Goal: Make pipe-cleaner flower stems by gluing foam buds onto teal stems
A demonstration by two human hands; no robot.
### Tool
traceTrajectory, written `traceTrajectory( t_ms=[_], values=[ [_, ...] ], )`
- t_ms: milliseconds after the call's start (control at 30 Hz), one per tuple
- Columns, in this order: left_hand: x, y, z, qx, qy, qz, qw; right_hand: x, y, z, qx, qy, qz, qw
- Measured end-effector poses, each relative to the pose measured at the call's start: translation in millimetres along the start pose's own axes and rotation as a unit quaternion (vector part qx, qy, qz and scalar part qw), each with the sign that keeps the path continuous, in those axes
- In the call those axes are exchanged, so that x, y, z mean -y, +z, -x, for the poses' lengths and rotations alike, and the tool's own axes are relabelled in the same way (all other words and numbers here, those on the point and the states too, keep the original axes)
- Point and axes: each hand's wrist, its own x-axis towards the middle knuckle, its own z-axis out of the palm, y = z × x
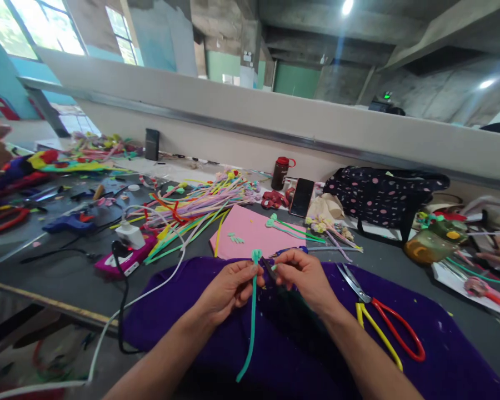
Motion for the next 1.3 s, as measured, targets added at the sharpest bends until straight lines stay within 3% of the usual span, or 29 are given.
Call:
traceTrajectory(
  t_ms=[233, 533, 733, 1067, 1300],
  values=[
    [-13, 17.8, -25, 0.043, -0.014, -0.08, 0.996, -6, -2, -3, -0.02, 0.039, -0.136, 0.99],
    [6, 16.6, -34, 0.04, -0.023, -0.065, 0.997, -14, 0, -6, -0.039, 0.048, -0.131, 0.989],
    [5, 11.6, -32, 0.029, 0.002, -0.084, 0.996, -12, 3, -5, -0.011, 0.051, -0.105, 0.993],
    [1, 15.0, -28, 0.049, -0.014, -0.067, 0.996, -16, -8, -7, 0.095, 0.104, -0.245, 0.959],
    [1, 15.7, -26, 0.05, -0.012, -0.049, 0.998, -19, -7, -6, 0.104, 0.109, -0.265, 0.952]
  ],
)
